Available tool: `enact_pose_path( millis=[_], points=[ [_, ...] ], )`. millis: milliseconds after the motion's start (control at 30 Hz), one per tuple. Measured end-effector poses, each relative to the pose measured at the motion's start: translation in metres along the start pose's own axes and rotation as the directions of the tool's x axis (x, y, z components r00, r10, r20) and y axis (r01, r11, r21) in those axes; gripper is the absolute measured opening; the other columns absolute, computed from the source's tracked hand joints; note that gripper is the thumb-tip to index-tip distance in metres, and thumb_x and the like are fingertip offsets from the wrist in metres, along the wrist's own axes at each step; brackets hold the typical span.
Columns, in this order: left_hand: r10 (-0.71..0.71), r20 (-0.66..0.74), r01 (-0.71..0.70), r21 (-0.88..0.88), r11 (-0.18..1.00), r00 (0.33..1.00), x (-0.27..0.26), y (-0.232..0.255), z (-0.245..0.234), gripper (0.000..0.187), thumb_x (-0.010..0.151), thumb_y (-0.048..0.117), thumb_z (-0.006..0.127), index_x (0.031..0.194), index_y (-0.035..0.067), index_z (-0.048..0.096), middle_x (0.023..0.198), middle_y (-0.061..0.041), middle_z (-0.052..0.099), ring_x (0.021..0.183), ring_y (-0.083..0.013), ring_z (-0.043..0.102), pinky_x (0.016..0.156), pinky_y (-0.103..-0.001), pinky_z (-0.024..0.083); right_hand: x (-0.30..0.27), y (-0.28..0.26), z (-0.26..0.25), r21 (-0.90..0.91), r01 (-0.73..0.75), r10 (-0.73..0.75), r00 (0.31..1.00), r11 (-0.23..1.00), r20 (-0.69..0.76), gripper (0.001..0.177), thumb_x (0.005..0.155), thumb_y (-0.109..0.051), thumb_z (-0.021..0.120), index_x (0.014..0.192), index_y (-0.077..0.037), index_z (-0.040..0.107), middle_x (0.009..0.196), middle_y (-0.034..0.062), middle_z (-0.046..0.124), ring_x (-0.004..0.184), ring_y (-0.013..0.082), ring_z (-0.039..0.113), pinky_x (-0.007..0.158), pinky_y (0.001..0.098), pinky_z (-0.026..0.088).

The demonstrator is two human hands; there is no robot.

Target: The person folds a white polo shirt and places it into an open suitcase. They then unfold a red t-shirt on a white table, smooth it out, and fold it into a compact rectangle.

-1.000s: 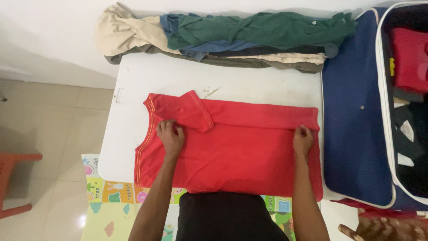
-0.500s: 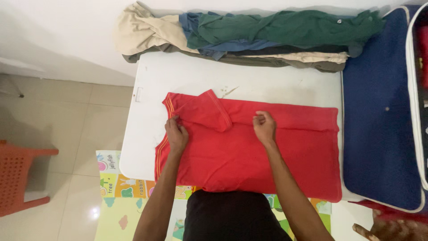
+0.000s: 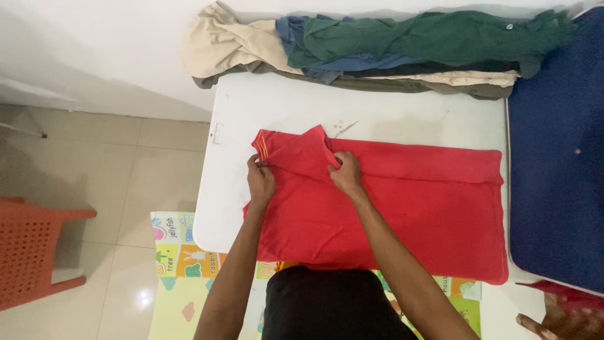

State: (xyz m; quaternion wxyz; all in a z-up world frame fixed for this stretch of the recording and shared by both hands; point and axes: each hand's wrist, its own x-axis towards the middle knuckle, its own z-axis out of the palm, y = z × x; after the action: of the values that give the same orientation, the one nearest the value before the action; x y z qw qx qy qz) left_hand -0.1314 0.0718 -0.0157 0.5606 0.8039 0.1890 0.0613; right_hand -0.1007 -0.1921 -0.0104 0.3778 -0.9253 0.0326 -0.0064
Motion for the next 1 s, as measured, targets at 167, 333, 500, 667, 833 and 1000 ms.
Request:
enact_pose_path(
  millis=[167,333,500,667,833,1000],
  points=[
    [-0.162,-0.020,0.163,0.078,0.984,0.987,0.032,0.018,-0.009,0.049,0.103,0.042,0.053,0.117,-0.002,0.069,0.104,-0.020,0.074,0.096,-0.0294,0.070,0.089,-0.040,0.053,-0.026,-0.021,-0.011,0.168,0.229,-0.235,0.972,0.959,0.018,0.023,0.079,0.000,0.073,0.100,-0.009,0.074,0.102,0.0077,0.069,0.101,0.0306,0.064,0.089,0.0413,0.051],
    [-0.080,0.024,0.075,0.171,0.982,0.996,0.045,0.014,-0.009,0.051,0.094,0.047,0.066,0.101,-0.003,0.073,0.093,-0.017,0.076,0.087,-0.0287,0.072,0.082,-0.040,0.056,-0.058,-0.038,-0.014,0.125,0.336,-0.353,0.922,0.934,0.162,0.032,0.069,0.010,0.068,0.088,-0.014,0.080,0.109,0.0046,0.071,0.119,0.0328,0.054,0.103,0.0477,0.041],
    [-0.115,0.081,0.094,0.222,0.970,0.990,0.058,-0.011,-0.007,0.038,0.088,0.036,0.072,0.098,-0.001,0.074,0.090,-0.015,0.076,0.085,-0.0282,0.072,0.080,-0.040,0.056,-0.080,-0.043,-0.012,0.061,0.469,-0.466,0.841,0.881,0.275,0.042,0.065,0.012,0.065,0.082,-0.020,0.085,0.138,0.0024,0.066,0.145,0.0407,0.034,0.116,0.0568,0.028],
    [-0.092,0.065,0.079,0.177,0.981,0.994,0.061,-0.022,-0.003,0.036,0.089,0.033,0.071,0.103,0.000,0.071,0.091,-0.014,0.075,0.085,-0.0266,0.072,0.080,-0.039,0.057,-0.088,-0.044,-0.015,-0.043,0.455,-0.391,0.806,0.889,0.444,0.026,0.064,0.006,0.071,0.075,-0.014,0.082,0.143,-0.0062,0.063,0.152,0.0402,0.025,0.121,0.0610,0.018],
    [-0.080,0.057,0.071,0.141,0.987,0.995,0.051,-0.006,-0.005,0.038,0.092,0.037,0.070,0.102,0.000,0.070,0.090,-0.014,0.075,0.084,-0.0261,0.071,0.079,-0.039,0.056,-0.091,-0.041,-0.012,0.013,0.430,-0.389,0.803,0.903,0.451,0.024,0.074,0.001,0.072,0.089,-0.014,0.083,0.142,-0.0033,0.064,0.149,0.0373,0.027,0.121,0.0643,0.013],
    [-0.083,0.058,0.075,0.131,0.989,0.995,0.054,-0.002,-0.009,0.034,0.091,0.033,0.067,0.096,0.000,0.071,0.086,-0.015,0.075,0.080,-0.0277,0.072,0.076,-0.040,0.057,-0.086,-0.035,-0.015,0.048,0.361,-0.336,0.803,0.931,0.492,0.022,0.081,-0.003,0.070,0.100,-0.011,0.080,0.130,0.0002,0.073,0.149,0.0329,0.037,0.123,0.0601,0.016]
  ],
)
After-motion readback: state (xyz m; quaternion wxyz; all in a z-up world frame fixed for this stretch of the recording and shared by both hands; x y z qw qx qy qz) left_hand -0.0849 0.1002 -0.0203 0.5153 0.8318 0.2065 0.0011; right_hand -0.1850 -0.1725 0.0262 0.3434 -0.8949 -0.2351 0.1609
